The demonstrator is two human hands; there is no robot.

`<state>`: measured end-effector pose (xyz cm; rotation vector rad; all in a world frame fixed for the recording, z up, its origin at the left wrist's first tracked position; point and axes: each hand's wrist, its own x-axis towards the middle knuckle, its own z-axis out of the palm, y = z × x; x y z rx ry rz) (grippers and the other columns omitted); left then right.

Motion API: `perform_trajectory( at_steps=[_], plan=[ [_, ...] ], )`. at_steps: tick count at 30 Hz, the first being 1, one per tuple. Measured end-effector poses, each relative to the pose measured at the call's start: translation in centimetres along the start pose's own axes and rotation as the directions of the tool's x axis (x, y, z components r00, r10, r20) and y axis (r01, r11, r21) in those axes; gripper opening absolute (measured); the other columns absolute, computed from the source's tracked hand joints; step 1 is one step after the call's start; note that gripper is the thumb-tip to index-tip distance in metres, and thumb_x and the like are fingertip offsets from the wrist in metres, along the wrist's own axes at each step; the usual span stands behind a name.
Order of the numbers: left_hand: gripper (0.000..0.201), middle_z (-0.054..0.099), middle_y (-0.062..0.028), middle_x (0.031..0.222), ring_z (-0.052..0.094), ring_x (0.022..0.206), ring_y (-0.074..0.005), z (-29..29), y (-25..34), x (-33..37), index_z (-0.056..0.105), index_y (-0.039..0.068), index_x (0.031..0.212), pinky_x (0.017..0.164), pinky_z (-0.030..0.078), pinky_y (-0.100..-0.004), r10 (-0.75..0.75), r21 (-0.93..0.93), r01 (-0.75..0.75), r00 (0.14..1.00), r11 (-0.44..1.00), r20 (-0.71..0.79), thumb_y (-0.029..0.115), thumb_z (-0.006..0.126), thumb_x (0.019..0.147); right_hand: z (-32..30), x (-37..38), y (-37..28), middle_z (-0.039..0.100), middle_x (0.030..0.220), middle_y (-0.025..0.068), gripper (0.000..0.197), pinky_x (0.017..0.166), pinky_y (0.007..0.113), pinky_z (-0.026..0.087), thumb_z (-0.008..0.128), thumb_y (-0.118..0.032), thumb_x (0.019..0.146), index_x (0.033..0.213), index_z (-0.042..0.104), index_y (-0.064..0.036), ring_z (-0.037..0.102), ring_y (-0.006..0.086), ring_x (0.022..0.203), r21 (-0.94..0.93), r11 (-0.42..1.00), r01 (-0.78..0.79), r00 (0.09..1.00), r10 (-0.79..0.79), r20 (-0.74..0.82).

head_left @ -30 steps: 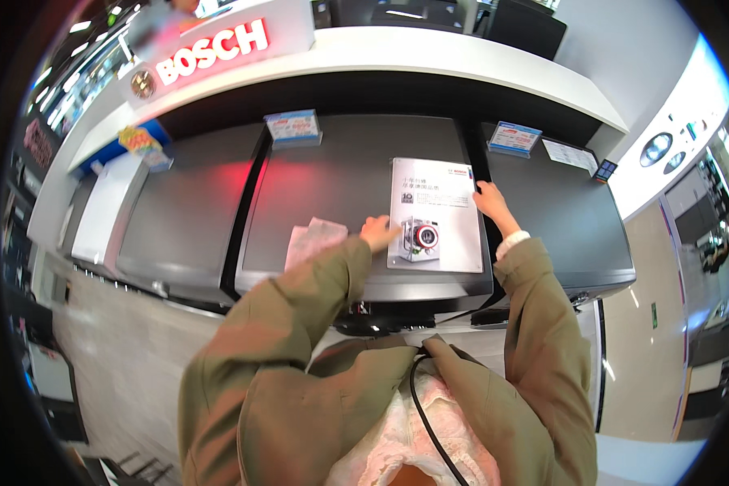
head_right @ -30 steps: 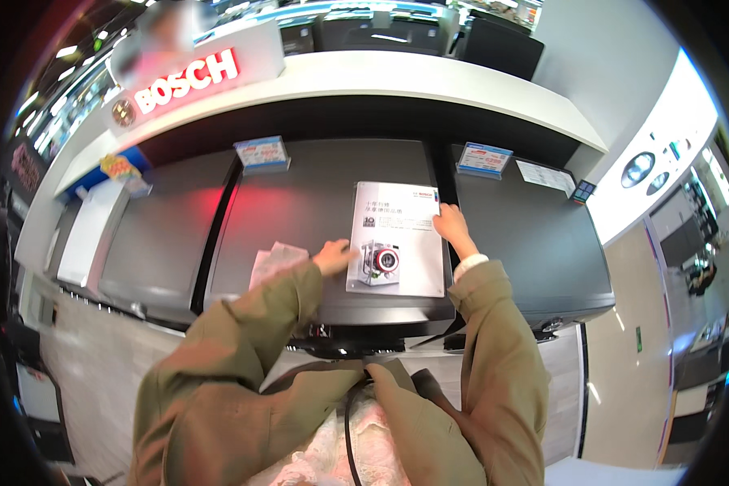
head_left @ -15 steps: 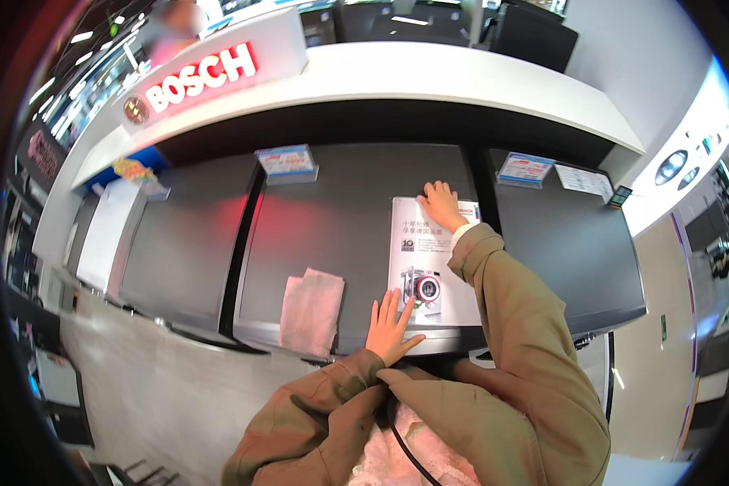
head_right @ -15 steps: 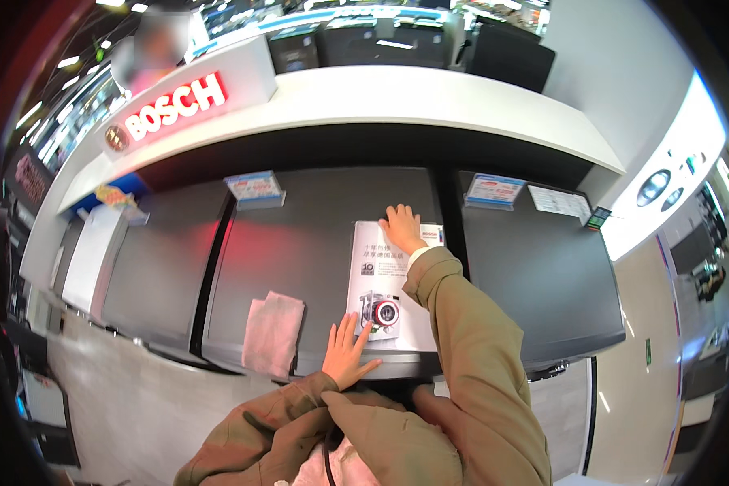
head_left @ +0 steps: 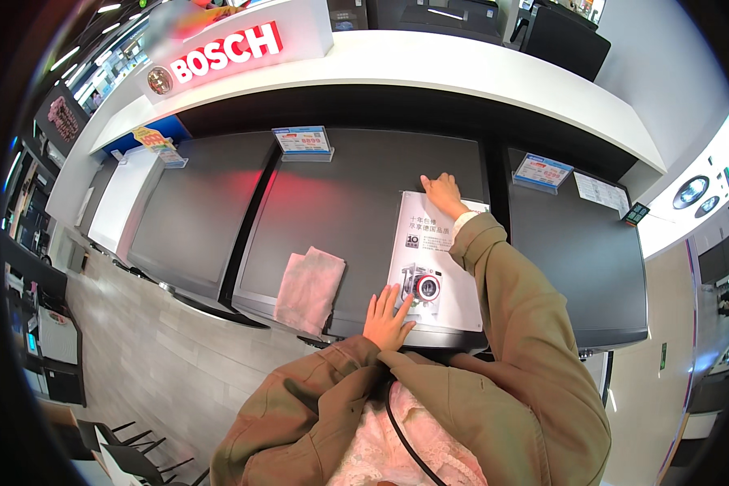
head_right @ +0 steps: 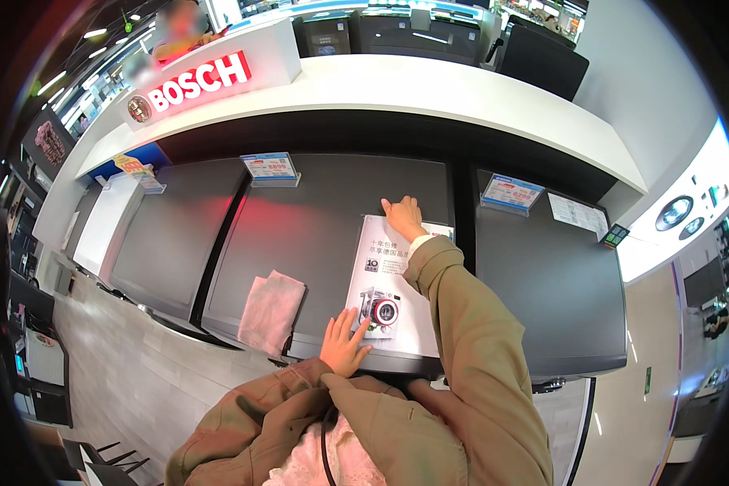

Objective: The person wipes the top surfaces of several washing machines and a countertop in an appliance store using a cloth. They move a brochure aside to reach the surface, wipe the machines and the counter, then walk to another area to wipe additional machines.

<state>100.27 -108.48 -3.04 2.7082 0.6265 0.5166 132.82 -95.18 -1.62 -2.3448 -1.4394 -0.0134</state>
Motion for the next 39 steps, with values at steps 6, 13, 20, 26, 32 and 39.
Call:
perform_trajectory(
  at_steps=[6, 13, 20, 26, 32, 39],
  plan=[
    [0.062, 0.030, -0.0144, 0.144, 0.027, 0.133, -0.0331, 0.0, 0.4, 0.0, 0.042, 0.018, 0.135, 0.104, 0.025, -0.0521, -0.033, -0.001, 0.033, 0.999, 0.999, -0.036, 0.033, 0.065, 0.080, -0.1, 0.4, -0.7, 0.062, 0.095, 0.0255, 0.061, 0.083, 0.046, 0.045, 0.031, -0.044, 0.096, 0.086, 0.066, 0.0042, 0.057, 0.0402, 0.092, 0.061, 0.998, 0.009, 0.997, -0.013, 0.076],
    [0.062, 0.028, -0.0167, 0.144, 0.027, 0.133, -0.0346, 0.0, 0.2, -0.2, 0.040, 0.015, 0.136, 0.104, 0.026, -0.0520, -0.010, 0.022, 0.010, 1.000, 1.000, -0.018, 0.034, 0.063, 0.081, -0.3, 0.6, -0.6, 0.064, 0.090, 0.0249, 0.060, 0.081, 0.046, 0.046, 0.033, -0.042, 0.096, 0.081, 0.067, 0.0049, 0.059, 0.0396, 0.088, -0.010, 0.995, 0.100, 0.993, -0.099, 0.068],
    [0.074, 0.022, -0.0297, 0.140, 0.028, 0.127, -0.0442, 0.9, 0.3, -0.6, 0.030, -0.006, 0.134, 0.104, 0.027, -0.0495, -0.194, -0.339, 0.142, 0.973, 0.930, -0.123, 0.023, 0.067, 0.078, 0.3, 0.0, -1.1, 0.062, 0.092, 0.0233, 0.052, 0.080, 0.048, 0.045, 0.037, -0.039, 0.095, 0.087, 0.064, 0.0039, 0.057, 0.0389, 0.089, 0.001, 0.996, 0.092, 0.996, -0.092, -0.002],
    [0.075, 0.025, -0.0298, 0.139, 0.029, 0.127, -0.0451, 0.0, 0.5, 0.2, 0.034, 0.000, 0.135, 0.104, 0.029, -0.0464, -0.118, -0.285, 0.096, 0.991, 0.954, -0.061, 0.026, 0.071, 0.075, -1.3, -1.6, 0.0, 0.056, 0.106, 0.0237, 0.041, 0.085, 0.046, 0.043, 0.045, -0.035, 0.093, 0.103, 0.060, 0.0007, 0.052, 0.0384, 0.098, 0.108, 0.990, 0.091, 0.992, -0.099, 0.077],
    [0.073, 0.026, -0.0270, 0.140, 0.025, 0.132, -0.0409, -3.0, -1.1, 1.7, 0.043, -0.002, 0.127, 0.107, 0.026, -0.0472, 0.068, -0.115, -0.060, 0.995, 0.992, 0.069, 0.035, 0.073, 0.072, -6.5, -13.9, 2.9, 0.044, 0.125, 0.0225, 0.062, 0.095, 0.046, 0.037, 0.060, -0.037, 0.083, 0.131, 0.042, -0.0033, 0.042, 0.0368, 0.117, 0.213, 0.837, 0.504, 0.834, -0.536, 0.130],
    [0.072, 0.028, -0.0187, 0.142, 0.023, 0.135, -0.0345, -2.6, -2.3, 4.2, 0.041, 0.007, 0.132, 0.106, 0.024, -0.0547, 0.359, 0.013, -0.369, 0.909, 0.929, 0.213, 0.044, 0.066, 0.076, -12.4, -28.7, 1.4, 0.021, 0.147, 0.0169, 0.081, 0.105, 0.060, 0.018, 0.063, -0.048, 0.079, 0.141, 0.028, -0.0101, 0.019, 0.0315, 0.137, 0.066, 0.910, 0.410, 0.837, -0.404, 0.369]
  ],
)
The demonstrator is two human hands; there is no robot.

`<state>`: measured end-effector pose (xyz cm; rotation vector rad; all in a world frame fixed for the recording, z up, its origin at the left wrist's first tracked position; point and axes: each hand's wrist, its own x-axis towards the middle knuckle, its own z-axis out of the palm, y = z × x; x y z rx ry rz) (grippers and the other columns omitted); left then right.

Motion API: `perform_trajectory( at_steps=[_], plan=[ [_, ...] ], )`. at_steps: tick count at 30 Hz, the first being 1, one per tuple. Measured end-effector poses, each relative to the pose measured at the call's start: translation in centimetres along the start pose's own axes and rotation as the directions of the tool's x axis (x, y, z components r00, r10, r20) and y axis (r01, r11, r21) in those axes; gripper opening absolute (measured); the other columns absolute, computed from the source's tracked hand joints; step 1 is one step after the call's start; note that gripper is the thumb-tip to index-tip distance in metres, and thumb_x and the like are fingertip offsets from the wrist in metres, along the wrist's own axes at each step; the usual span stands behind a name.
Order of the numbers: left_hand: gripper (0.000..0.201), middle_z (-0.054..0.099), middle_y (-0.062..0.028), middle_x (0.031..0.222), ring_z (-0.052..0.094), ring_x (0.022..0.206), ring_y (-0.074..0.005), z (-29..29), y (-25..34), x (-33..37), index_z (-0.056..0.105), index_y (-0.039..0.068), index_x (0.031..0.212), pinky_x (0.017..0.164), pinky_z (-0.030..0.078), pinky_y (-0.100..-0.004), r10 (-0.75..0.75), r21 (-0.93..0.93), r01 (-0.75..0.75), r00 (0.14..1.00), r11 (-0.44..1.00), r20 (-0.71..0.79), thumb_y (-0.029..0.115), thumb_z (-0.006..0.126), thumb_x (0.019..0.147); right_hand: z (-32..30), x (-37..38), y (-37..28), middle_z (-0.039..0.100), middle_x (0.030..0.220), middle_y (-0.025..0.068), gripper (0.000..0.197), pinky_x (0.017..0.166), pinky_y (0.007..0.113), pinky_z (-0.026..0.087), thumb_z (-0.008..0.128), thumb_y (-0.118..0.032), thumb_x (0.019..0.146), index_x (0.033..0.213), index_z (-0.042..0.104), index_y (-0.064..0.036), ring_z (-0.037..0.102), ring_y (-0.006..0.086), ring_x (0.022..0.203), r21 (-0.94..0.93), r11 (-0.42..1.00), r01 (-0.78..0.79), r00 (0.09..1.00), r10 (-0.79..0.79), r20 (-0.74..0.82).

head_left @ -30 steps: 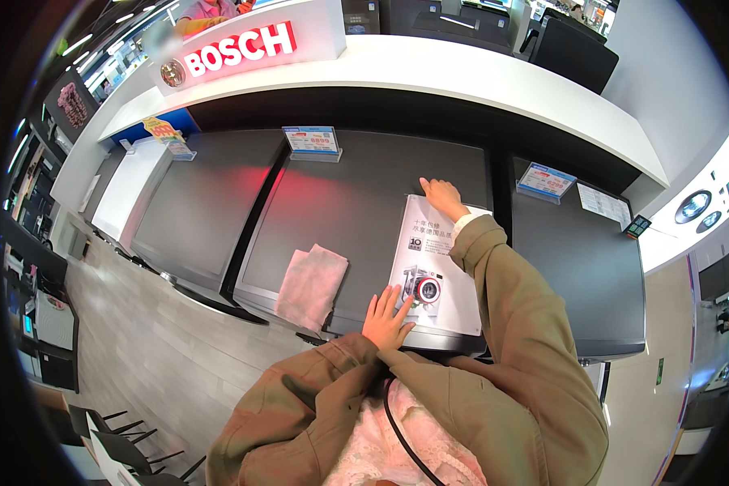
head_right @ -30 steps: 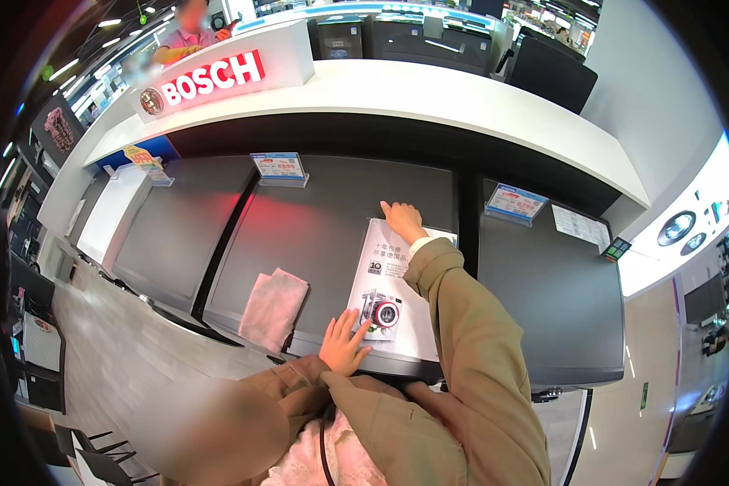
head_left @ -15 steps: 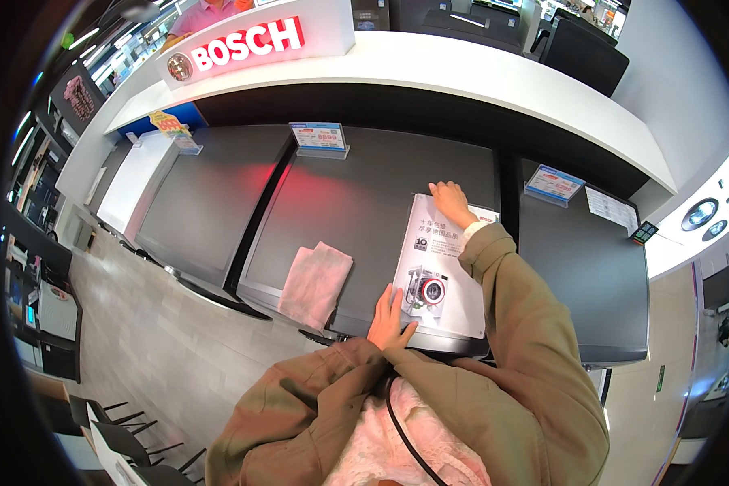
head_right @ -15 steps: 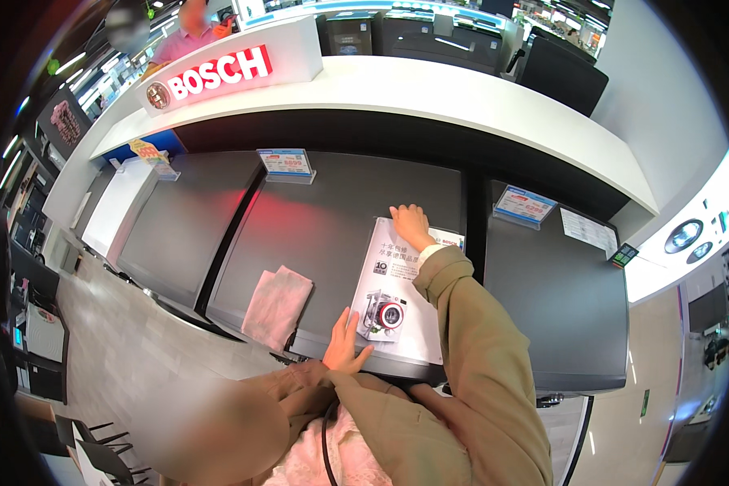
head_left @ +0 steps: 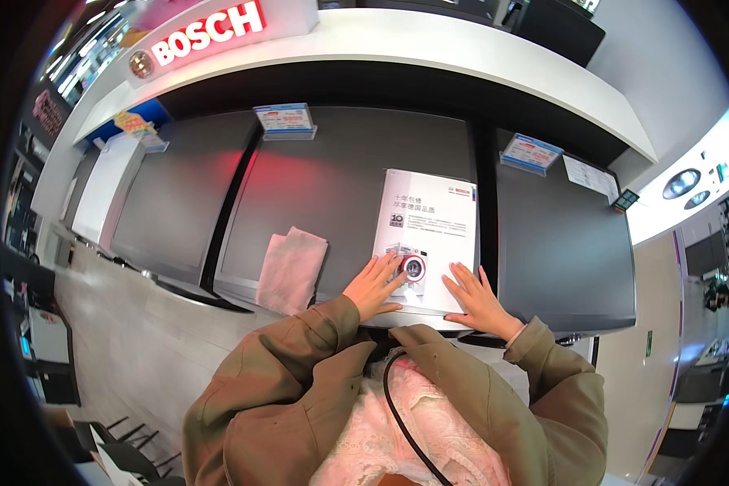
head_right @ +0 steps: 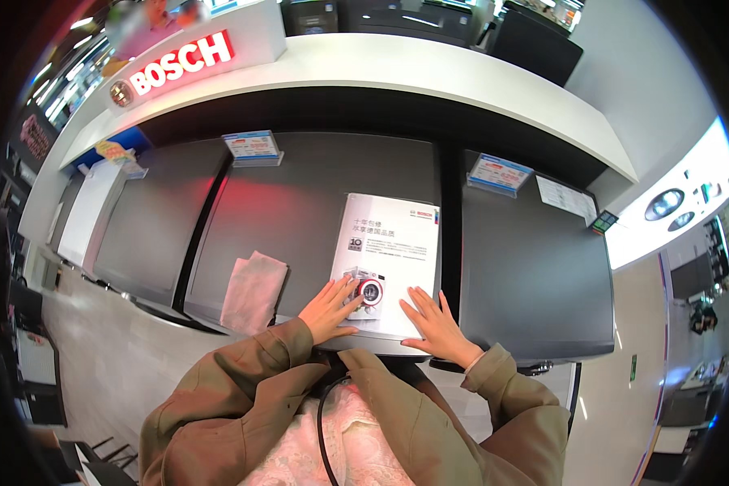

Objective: The person wipes the top surfaces of several washing machines and a countertop in an appliance store using a cloth. They move a brochure aside to reach the surface, wipe the machines and the counter, then walk to another area to wipe additional machines.

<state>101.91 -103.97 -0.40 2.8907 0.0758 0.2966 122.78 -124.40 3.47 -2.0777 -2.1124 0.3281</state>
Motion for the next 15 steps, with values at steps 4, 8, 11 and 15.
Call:
perform_trajectory(
  at_steps=[4, 8, 11, 15],
  plan=[
    [0.068, 0.030, -0.0107, 0.143, 0.023, 0.135, -0.0282, 0.3, 0.0, 0.4, 0.040, 0.012, 0.134, 0.101, 0.022, -0.0654, -0.016, 0.125, 0.005, 0.997, 0.992, 0.080, 0.048, 0.061, 0.080, 0.8, 0.0, -0.2, 0.024, 0.147, 0.0154, 0.074, 0.105, 0.058, 0.021, 0.059, -0.046, 0.082, 0.140, 0.030, -0.0108, 0.021, 0.0293, 0.137, -0.098, 0.995, -0.030, 0.998, 0.025, -0.054],
    [0.067, 0.028, -0.0107, 0.144, 0.022, 0.136, -0.0286, 0.9, -1.5, 1.4, 0.037, 0.013, 0.137, 0.100, 0.024, -0.0654, -0.063, 0.125, 0.059, 0.998, 0.990, 0.031, 0.044, 0.060, 0.082, 1.2, 2.3, 1.5, 0.028, 0.145, 0.0171, 0.069, 0.107, 0.049, 0.025, 0.056, -0.042, 0.085, 0.139, 0.031, -0.0092, 0.024, 0.0318, 0.135, -0.113, 0.994, 0.008, 0.989, -0.024, -0.146],
    [0.064, 0.030, -0.0118, 0.143, 0.024, 0.134, -0.0306, 0.7, -3.4, 3.0, 0.036, 0.011, 0.137, 0.102, 0.027, -0.0591, -0.074, 0.122, 0.075, 0.997, 0.990, -0.010, 0.039, 0.059, 0.084, 1.2, 4.3, 2.9, 0.028, 0.144, 0.0179, 0.069, 0.107, 0.048, 0.025, 0.057, -0.042, 0.085, 0.139, 0.031, -0.0083, 0.024, 0.0327, 0.135, -0.128, 0.992, 0.005, 0.984, -0.028, -0.173],
    [0.059, 0.033, -0.0129, 0.141, 0.028, 0.133, -0.0320, 0.7, -5.5, 5.3, 0.038, 0.008, 0.135, 0.102, 0.032, -0.0519, -0.135, 0.141, 0.147, 0.987, 0.979, -0.089, 0.034, 0.057, 0.086, 0.5, 8.2, 5.8, 0.026, 0.145, 0.0179, 0.068, 0.108, 0.047, 0.025, 0.055, -0.040, 0.086, 0.140, 0.030, -0.0078, 0.022, 0.0333, 0.136, -0.113, 0.993, 0.017, 0.988, -0.034, -0.150]
  ],
)
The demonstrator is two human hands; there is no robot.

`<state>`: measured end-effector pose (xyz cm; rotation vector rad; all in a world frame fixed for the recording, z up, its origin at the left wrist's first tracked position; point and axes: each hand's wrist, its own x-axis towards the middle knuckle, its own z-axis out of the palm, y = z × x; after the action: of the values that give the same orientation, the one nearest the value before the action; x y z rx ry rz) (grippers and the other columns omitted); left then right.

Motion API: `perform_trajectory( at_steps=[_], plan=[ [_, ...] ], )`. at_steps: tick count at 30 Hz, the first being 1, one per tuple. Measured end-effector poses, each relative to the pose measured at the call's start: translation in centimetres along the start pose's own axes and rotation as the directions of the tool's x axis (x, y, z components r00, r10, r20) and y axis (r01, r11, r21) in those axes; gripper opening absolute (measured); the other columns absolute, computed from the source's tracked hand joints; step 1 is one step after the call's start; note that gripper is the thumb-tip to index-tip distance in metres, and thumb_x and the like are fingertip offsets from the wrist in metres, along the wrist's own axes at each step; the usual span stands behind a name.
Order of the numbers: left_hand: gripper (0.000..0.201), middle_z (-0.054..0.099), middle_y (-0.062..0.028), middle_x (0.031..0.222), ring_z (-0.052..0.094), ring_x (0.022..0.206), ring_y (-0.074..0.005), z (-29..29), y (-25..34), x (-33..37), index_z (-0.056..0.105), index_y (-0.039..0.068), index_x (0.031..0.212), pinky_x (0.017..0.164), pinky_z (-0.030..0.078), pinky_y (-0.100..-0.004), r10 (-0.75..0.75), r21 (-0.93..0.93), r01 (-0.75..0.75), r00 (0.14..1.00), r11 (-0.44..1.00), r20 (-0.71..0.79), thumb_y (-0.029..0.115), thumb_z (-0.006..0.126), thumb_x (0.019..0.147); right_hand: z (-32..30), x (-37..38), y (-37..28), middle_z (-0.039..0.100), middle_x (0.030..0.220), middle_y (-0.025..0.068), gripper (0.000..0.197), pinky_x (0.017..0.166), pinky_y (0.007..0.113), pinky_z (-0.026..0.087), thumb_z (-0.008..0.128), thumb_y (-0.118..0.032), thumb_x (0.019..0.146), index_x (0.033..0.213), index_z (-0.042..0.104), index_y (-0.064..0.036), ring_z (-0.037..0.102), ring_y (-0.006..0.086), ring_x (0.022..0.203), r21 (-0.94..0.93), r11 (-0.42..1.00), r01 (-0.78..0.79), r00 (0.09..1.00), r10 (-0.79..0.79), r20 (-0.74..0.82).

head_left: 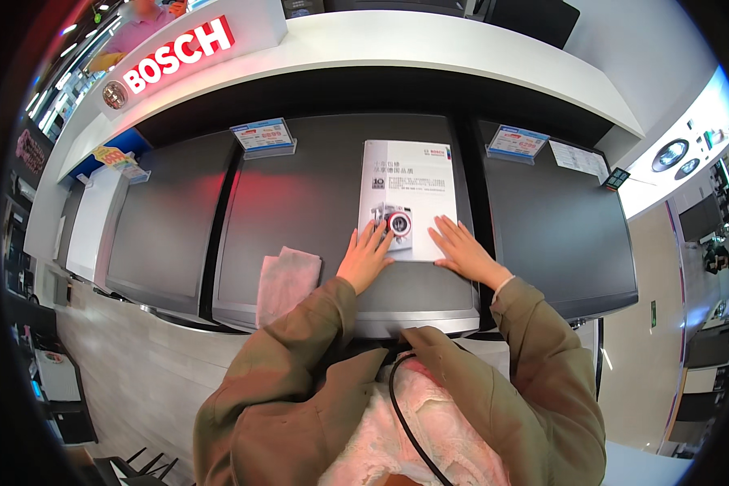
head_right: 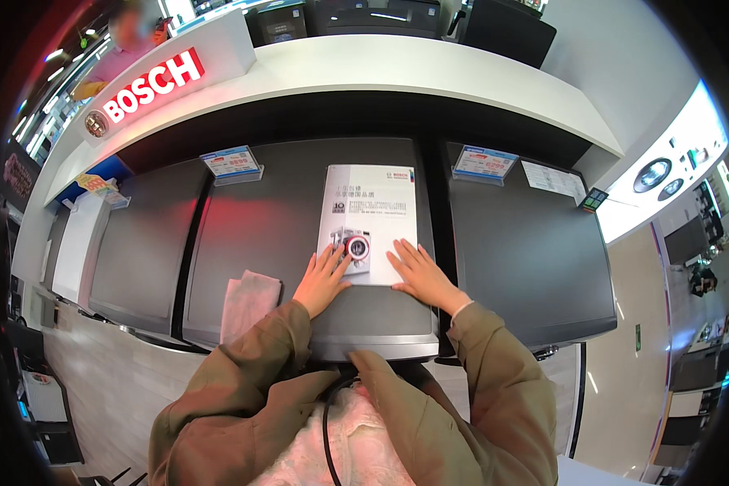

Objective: The person wipes the top surfaces of several washing machines and a countertop in an appliance store using a cloth. They move a brochure aside to reach the surface, wipe the machines and the counter, then walk to another area to wipe additional machines.

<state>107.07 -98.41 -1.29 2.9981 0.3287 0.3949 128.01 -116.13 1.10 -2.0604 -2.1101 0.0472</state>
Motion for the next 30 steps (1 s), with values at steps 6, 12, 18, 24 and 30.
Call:
perform_trajectory(
  at_steps=[6, 12, 18, 24, 30],
  plan=[
    [0.058, 0.035, -0.0134, 0.140, 0.029, 0.132, -0.0319, 1.3, -3.7, 4.8, 0.038, 0.008, 0.135, 0.101, 0.033, -0.0522, -0.039, 0.015, 0.039, 0.999, 0.999, 0.002, 0.033, 0.057, 0.086, 0.7, 4.4, 3.6, 0.029, 0.144, 0.0181, 0.065, 0.107, 0.044, 0.028, 0.058, -0.032, 0.085, 0.139, 0.031, -0.0068, 0.025, 0.0336, 0.135, -0.047, 0.999, -0.004, 0.999, 0.001, -0.050],
    [0.057, 0.032, -0.0132, 0.142, 0.027, 0.133, -0.0311, 2.1, -4.4, 7.5, 0.036, 0.010, 0.137, 0.103, 0.032, -0.0522, -0.050, 0.018, 0.050, 0.998, 0.999, 0.023, 0.034, 0.054, 0.088, 0.4, 5.9, 5.8, 0.030, 0.143, 0.0184, 0.064, 0.107, 0.043, 0.028, 0.058, -0.030, 0.086, 0.139, 0.031, -0.0065, 0.025, 0.0335, 0.135, -0.067, 0.997, -0.033, 0.999, 0.031, -0.039],
    [0.058, 0.032, -0.0123, 0.143, 0.027, 0.134, -0.0306, 2.7, -5.1, 9.3, 0.037, 0.010, 0.136, 0.103, 0.031, -0.0516, -0.042, -0.009, 0.042, 0.999, 0.999, -0.027, 0.033, 0.056, 0.087, 0.2, 6.7, 7.3, 0.029, 0.143, 0.0189, 0.061, 0.107, 0.043, 0.029, 0.058, -0.025, 0.086, 0.138, 0.032, -0.0053, 0.025, 0.0333, 0.135, -0.070, 0.997, -0.021, 0.998, 0.017, -0.068],
    [0.065, 0.027, -0.0159, 0.144, 0.020, 0.137, -0.0295, -6.9, -1.3, 1.6, 0.033, 0.014, 0.140, 0.100, 0.023, -0.0633, -0.076, 0.007, 0.076, 0.986, 0.997, 0.149, 0.028, 0.062, 0.083, -2.1, 6.7, 3.7, 0.014, 0.150, 0.0158, 0.077, 0.103, 0.062, 0.022, 0.065, -0.028, 0.081, 0.144, 0.021, -0.0180, 0.018, 0.0329, 0.138, -0.046, 0.984, -0.175, 0.984, 0.176, 0.034],
    [0.068, 0.015, -0.0199, 0.148, 0.011, 0.137, -0.0410, -9.5, -1.5, -18.6, 0.036, 0.022, 0.139, 0.096, 0.016, -0.0702, -0.429, 0.032, 0.434, 0.873, 0.900, 0.230, 0.042, 0.062, 0.080, -5.1, 1.2, -2.7, 0.017, 0.148, 0.0174, 0.073, 0.106, 0.048, 0.026, 0.066, -0.017, 0.080, 0.142, 0.028, -0.0095, 0.025, 0.0364, 0.133, 0.284, 0.945, -0.159, 0.983, 0.178, -0.041]
  ],
)
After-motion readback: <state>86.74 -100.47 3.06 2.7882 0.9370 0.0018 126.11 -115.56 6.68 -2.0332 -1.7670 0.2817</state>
